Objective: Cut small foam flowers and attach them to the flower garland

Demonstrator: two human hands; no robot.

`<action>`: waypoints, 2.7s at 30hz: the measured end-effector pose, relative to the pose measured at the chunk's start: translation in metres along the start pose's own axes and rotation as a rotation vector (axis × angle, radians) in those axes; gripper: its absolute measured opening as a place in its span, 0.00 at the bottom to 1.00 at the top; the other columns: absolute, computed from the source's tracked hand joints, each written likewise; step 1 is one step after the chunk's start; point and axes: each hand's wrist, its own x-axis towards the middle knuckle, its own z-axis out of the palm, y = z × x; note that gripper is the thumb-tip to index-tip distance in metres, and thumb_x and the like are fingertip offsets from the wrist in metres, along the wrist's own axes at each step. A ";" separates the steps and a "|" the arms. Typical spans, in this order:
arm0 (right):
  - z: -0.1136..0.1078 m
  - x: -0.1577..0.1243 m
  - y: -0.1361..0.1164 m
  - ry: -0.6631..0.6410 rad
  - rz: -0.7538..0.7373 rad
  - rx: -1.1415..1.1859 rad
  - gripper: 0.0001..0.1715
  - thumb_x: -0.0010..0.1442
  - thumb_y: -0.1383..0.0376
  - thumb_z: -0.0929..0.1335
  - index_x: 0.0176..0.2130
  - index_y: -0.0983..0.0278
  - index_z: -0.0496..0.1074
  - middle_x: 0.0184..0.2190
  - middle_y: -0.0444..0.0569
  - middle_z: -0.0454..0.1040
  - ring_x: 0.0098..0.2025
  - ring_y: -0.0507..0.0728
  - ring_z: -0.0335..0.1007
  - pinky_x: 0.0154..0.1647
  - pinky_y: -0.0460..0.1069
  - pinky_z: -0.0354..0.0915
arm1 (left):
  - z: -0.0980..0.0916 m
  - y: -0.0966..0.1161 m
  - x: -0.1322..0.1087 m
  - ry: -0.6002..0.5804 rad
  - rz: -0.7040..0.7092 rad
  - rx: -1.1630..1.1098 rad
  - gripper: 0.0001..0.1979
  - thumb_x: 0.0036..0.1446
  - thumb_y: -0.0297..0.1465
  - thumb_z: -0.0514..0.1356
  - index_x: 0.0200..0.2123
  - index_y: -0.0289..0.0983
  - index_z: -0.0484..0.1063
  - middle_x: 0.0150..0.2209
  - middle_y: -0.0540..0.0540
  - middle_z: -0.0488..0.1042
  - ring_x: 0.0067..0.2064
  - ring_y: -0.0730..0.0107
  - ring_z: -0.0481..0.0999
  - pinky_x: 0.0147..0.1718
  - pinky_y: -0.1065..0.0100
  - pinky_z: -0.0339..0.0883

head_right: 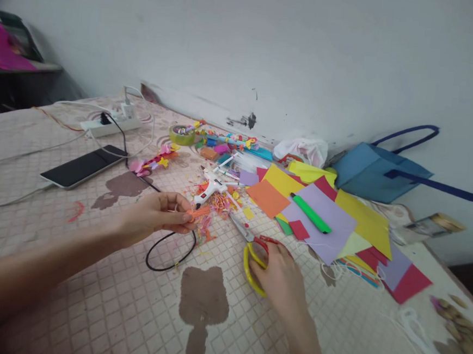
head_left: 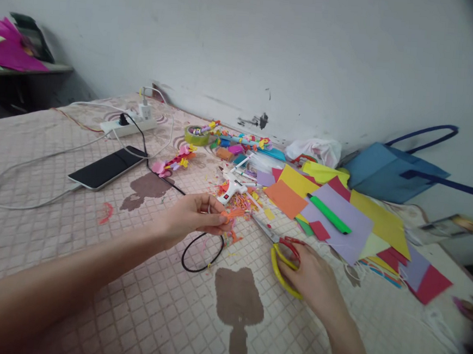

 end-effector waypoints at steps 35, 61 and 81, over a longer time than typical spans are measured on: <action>-0.021 -0.007 -0.104 0.273 -0.376 0.699 0.07 0.57 0.72 0.65 0.31 0.64 0.72 0.29 0.45 0.72 0.28 0.51 0.66 0.29 0.45 0.64 | 0.016 -0.013 -0.006 -0.065 -0.013 0.047 0.13 0.44 0.30 0.69 0.31 0.33 0.69 0.26 0.48 0.77 0.30 0.71 0.78 0.32 0.69 0.72; -0.016 -0.010 -0.101 0.342 -0.391 0.582 0.09 0.59 0.72 0.62 0.31 0.63 0.69 0.29 0.45 0.70 0.29 0.51 0.65 0.30 0.46 0.61 | 0.019 -0.012 -0.008 -0.059 -0.035 0.027 0.11 0.44 0.28 0.68 0.29 0.33 0.69 0.25 0.50 0.75 0.28 0.73 0.77 0.30 0.71 0.71; -0.006 -0.001 -0.091 -0.100 -0.068 1.336 0.08 0.57 0.63 0.68 0.39 0.62 0.68 0.29 0.42 0.70 0.29 0.50 0.67 0.26 0.44 0.63 | 0.015 -0.015 -0.006 -0.173 0.014 0.214 0.12 0.47 0.32 0.66 0.34 0.33 0.68 0.27 0.49 0.75 0.30 0.71 0.78 0.31 0.69 0.72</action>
